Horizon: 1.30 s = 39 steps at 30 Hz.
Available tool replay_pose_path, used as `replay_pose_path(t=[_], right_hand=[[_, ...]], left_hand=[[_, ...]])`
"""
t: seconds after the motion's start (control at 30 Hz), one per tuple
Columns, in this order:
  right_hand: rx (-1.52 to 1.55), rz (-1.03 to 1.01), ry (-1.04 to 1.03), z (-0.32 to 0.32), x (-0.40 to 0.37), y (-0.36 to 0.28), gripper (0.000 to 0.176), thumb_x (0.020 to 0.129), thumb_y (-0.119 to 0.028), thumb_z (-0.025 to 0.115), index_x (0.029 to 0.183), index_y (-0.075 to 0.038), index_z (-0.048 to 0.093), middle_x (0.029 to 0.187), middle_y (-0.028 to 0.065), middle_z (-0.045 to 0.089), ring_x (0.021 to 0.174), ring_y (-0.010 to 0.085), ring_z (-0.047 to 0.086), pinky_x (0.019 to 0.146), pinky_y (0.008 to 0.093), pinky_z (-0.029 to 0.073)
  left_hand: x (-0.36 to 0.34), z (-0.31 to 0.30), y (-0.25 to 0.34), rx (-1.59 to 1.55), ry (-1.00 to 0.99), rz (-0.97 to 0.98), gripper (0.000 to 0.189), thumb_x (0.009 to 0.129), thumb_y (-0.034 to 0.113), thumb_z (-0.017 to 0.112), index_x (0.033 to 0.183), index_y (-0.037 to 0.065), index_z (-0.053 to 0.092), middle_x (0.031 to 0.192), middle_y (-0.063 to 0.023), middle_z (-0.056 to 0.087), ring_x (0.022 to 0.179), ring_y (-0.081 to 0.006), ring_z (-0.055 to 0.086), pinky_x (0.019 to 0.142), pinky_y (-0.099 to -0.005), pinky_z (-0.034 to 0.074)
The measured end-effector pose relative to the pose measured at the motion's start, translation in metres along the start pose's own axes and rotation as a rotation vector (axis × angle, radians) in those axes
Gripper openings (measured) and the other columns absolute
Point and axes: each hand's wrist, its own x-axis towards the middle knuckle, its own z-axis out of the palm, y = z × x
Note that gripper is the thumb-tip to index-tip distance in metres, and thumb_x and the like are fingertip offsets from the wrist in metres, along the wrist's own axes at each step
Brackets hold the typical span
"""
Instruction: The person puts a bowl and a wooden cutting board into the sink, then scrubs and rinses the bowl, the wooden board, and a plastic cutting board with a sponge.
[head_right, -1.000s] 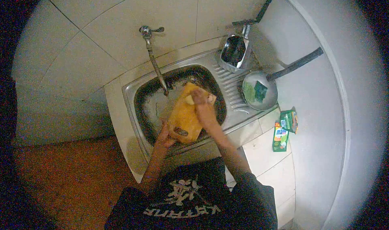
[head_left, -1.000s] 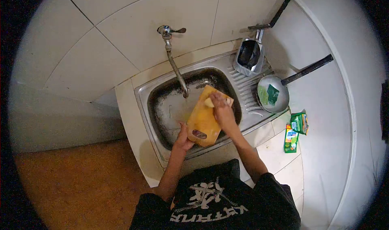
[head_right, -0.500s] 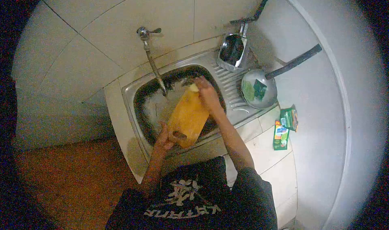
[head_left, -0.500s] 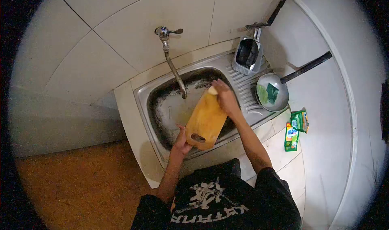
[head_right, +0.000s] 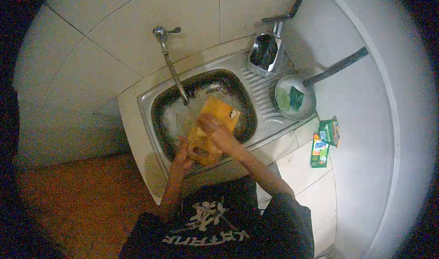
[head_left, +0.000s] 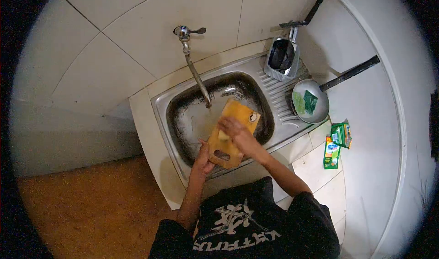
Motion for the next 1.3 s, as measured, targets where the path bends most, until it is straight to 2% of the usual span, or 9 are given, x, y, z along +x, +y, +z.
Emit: replay_pose_path(t=[0.07, 0.23, 0.43, 0.5, 0.57, 0.67, 0.9, 1.1, 1.3], right_hand=[[0.249, 0.241, 0.120, -0.012, 0.009, 0.023, 0.049, 0.065, 0.005, 0.050, 0.113, 0.003, 0.048, 0.122, 0.0170, 0.044, 0.116, 0.0330, 0.039, 0.096, 0.0374, 0.033], [-0.100, 0.238, 0.276, -0.035, 0.002, 0.039, 0.055, 0.064, 0.012, 0.047, 0.118, -0.002, 0.045, 0.119, 0.0194, 0.046, 0.117, 0.0343, 0.038, 0.095, 0.0361, 0.036], [0.234, 0.300, 0.005, 0.001, -0.042, -0.035, 0.054, 0.070, 0.003, 0.049, 0.123, 0.001, 0.038, 0.127, 0.0192, 0.038, 0.117, 0.0310, 0.038, 0.096, 0.0367, 0.034], [-0.162, -0.098, -0.147, 0.022, -0.056, -0.046, 0.053, 0.072, -0.002, 0.050, 0.123, 0.001, 0.038, 0.129, 0.0171, 0.035, 0.119, 0.0288, 0.037, 0.098, 0.0365, 0.032], [-0.115, -0.036, -0.146, 0.019, -0.055, -0.047, 0.052, 0.072, -0.003, 0.050, 0.122, 0.001, 0.039, 0.129, 0.0158, 0.037, 0.119, 0.0286, 0.037, 0.098, 0.0366, 0.032], [-0.105, -0.018, -0.138, -0.008, -0.036, -0.034, 0.050, 0.071, -0.002, 0.051, 0.120, -0.001, 0.043, 0.126, 0.0134, 0.041, 0.119, 0.0283, 0.038, 0.098, 0.0365, 0.033], [-0.216, 0.190, 0.119, -0.037, -0.026, 0.025, 0.048, 0.068, 0.002, 0.052, 0.116, -0.001, 0.048, 0.119, 0.0140, 0.049, 0.117, 0.0297, 0.040, 0.097, 0.0361, 0.034], [0.058, 0.249, -0.028, 0.008, -0.048, -0.048, 0.044, 0.072, 0.001, 0.047, 0.115, 0.002, 0.046, 0.122, 0.0186, 0.044, 0.116, 0.0306, 0.040, 0.098, 0.0366, 0.032], [-0.012, 0.191, -0.002, 0.013, -0.038, -0.048, 0.047, 0.070, 0.000, 0.048, 0.117, 0.003, 0.044, 0.121, 0.0194, 0.044, 0.114, 0.0335, 0.041, 0.097, 0.0395, 0.032]], left_hand=[[0.005, -0.011, -0.007, -0.167, -0.023, -0.066, 0.068, 0.083, 0.057, 0.028, 0.125, 0.004, 0.033, 0.120, -0.0105, 0.045, 0.110, -0.0270, 0.045, 0.089, -0.0413, 0.041], [0.004, 0.006, 0.002, -0.153, 0.007, 0.005, 0.066, 0.084, 0.055, 0.030, 0.125, 0.003, 0.034, 0.119, -0.0106, 0.046, 0.109, -0.0270, 0.046, 0.089, -0.0405, 0.042], [0.011, 0.022, 0.004, -0.157, 0.006, 0.031, 0.065, 0.085, 0.056, 0.027, 0.124, 0.005, 0.036, 0.116, -0.0101, 0.048, 0.104, -0.0237, 0.048, 0.089, -0.0369, 0.041], [0.018, 0.020, 0.001, -0.180, 0.005, 0.056, 0.065, 0.085, 0.056, 0.027, 0.124, 0.005, 0.036, 0.114, -0.0098, 0.049, 0.102, -0.0227, 0.050, 0.088, -0.0355, 0.042], [0.036, -0.007, -0.011, 0.037, 0.186, -0.160, 0.066, 0.085, 0.057, 0.024, 0.124, 0.005, 0.036, 0.113, -0.0095, 0.050, 0.100, -0.0218, 0.051, 0.086, -0.0343, 0.043], [0.025, 0.019, -0.004, -0.226, -0.040, -0.045, 0.069, 0.084, 0.058, 0.021, 0.124, 0.005, 0.035, 0.113, -0.0103, 0.050, 0.102, -0.0236, 0.051, 0.084, -0.0368, 0.045], [0.005, 0.036, 0.005, -0.234, -0.048, -0.041, 0.069, 0.084, 0.058, 0.020, 0.126, 0.004, 0.032, 0.119, -0.0116, 0.046, 0.106, -0.0274, 0.048, 0.083, -0.0433, 0.046], [0.028, 0.014, -0.010, -0.263, -0.038, 0.046, 0.071, 0.082, 0.060, 0.023, 0.125, 0.005, 0.033, 0.121, -0.0104, 0.045, 0.107, -0.0242, 0.048, 0.086, -0.0384, 0.044], [0.019, 0.025, -0.003, -0.270, 0.038, -0.136, 0.069, 0.082, 0.061, 0.025, 0.125, 0.008, 0.036, 0.122, -0.0069, 0.043, 0.110, -0.0222, 0.045, 0.092, -0.0379, 0.038]])
